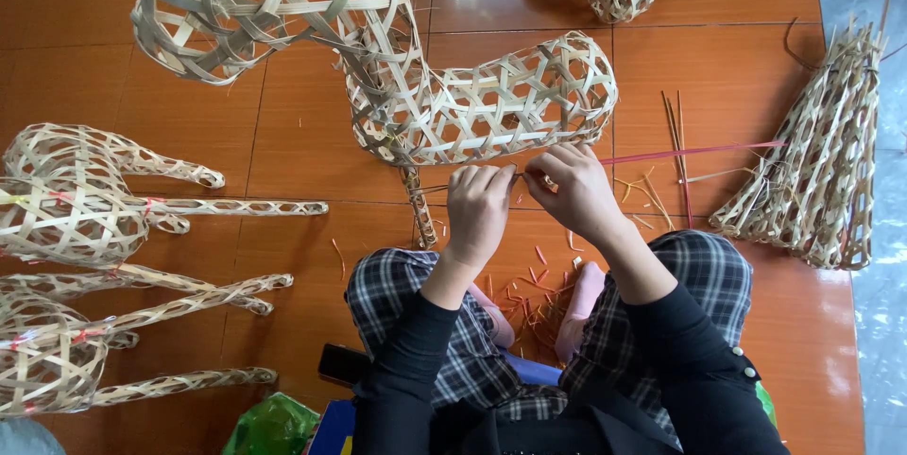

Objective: Assembling and securing joints of a wicker giraffe sculpture using thin plastic strips

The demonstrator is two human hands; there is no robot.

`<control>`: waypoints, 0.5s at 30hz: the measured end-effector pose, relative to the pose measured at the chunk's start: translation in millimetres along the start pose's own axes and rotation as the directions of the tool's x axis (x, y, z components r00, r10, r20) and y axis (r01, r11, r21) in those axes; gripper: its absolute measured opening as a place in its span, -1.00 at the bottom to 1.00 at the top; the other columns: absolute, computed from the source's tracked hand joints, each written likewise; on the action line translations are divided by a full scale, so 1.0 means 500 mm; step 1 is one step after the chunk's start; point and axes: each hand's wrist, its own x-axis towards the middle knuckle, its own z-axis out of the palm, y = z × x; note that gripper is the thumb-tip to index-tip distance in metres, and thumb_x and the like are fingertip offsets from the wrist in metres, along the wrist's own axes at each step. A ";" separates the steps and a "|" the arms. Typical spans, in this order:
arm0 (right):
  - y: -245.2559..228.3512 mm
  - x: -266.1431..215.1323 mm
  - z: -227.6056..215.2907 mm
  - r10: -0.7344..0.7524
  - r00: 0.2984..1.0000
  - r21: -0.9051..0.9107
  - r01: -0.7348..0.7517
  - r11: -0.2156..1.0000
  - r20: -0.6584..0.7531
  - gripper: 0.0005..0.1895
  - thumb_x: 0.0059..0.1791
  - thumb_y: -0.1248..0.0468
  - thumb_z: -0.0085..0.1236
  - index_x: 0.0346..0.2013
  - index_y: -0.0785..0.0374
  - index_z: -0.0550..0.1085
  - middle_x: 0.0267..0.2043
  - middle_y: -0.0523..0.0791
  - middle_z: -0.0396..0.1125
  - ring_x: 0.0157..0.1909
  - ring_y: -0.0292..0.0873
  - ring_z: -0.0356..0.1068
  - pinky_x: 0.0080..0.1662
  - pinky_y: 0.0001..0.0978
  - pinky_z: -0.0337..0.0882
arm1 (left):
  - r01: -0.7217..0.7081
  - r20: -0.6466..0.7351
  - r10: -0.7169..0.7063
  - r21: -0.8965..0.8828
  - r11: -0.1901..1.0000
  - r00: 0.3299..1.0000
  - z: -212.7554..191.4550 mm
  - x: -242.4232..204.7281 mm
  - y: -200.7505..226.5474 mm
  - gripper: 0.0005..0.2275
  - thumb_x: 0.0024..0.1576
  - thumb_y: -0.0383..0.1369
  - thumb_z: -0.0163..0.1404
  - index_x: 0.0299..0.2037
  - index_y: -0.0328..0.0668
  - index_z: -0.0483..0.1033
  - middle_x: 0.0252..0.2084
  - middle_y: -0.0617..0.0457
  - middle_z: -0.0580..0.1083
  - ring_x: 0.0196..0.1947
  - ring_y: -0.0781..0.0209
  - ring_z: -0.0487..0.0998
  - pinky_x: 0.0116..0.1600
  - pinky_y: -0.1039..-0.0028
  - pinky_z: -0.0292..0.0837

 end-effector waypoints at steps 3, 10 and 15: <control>-0.004 0.000 0.006 0.000 1.000 0.013 0.000 1.000 -0.001 -0.89 -0.15 0.40 0.26 -0.41 0.17 0.50 -0.53 -0.19 0.28 -0.41 -0.17 0.33 -0.29 -0.38 0.25 | -0.010 0.026 0.011 -0.017 1.000 1.000 -0.006 0.004 0.001 -0.79 0.00 -0.50 0.20 -0.20 0.01 0.59 -0.39 0.19 0.46 -0.28 0.26 0.50 -0.04 0.43 0.33; -0.008 -0.002 0.012 -0.035 0.999 -0.036 0.034 0.999 -0.010 -0.88 -0.17 0.39 0.29 -0.43 0.16 0.49 -0.52 -0.20 0.26 -0.40 -0.17 0.31 -0.29 -0.37 0.23 | -0.017 0.064 0.018 -0.007 1.000 0.998 0.008 -0.013 -0.017 -0.79 -0.05 -0.48 0.22 -0.23 0.02 0.57 -0.42 0.20 0.44 -0.31 0.26 0.49 -0.09 0.42 0.35; -0.003 -0.011 0.020 -0.039 0.999 -0.026 0.038 0.999 -0.010 -0.85 -0.20 0.42 0.28 -0.40 0.17 0.50 -0.50 -0.19 0.28 -0.36 -0.15 0.33 -0.27 -0.36 0.23 | -0.031 0.204 0.030 0.001 1.000 0.978 0.002 -0.014 -0.016 -0.73 -0.06 -0.53 0.20 -0.17 -0.01 0.58 -0.39 0.17 0.45 -0.32 0.23 0.49 -0.20 0.43 0.41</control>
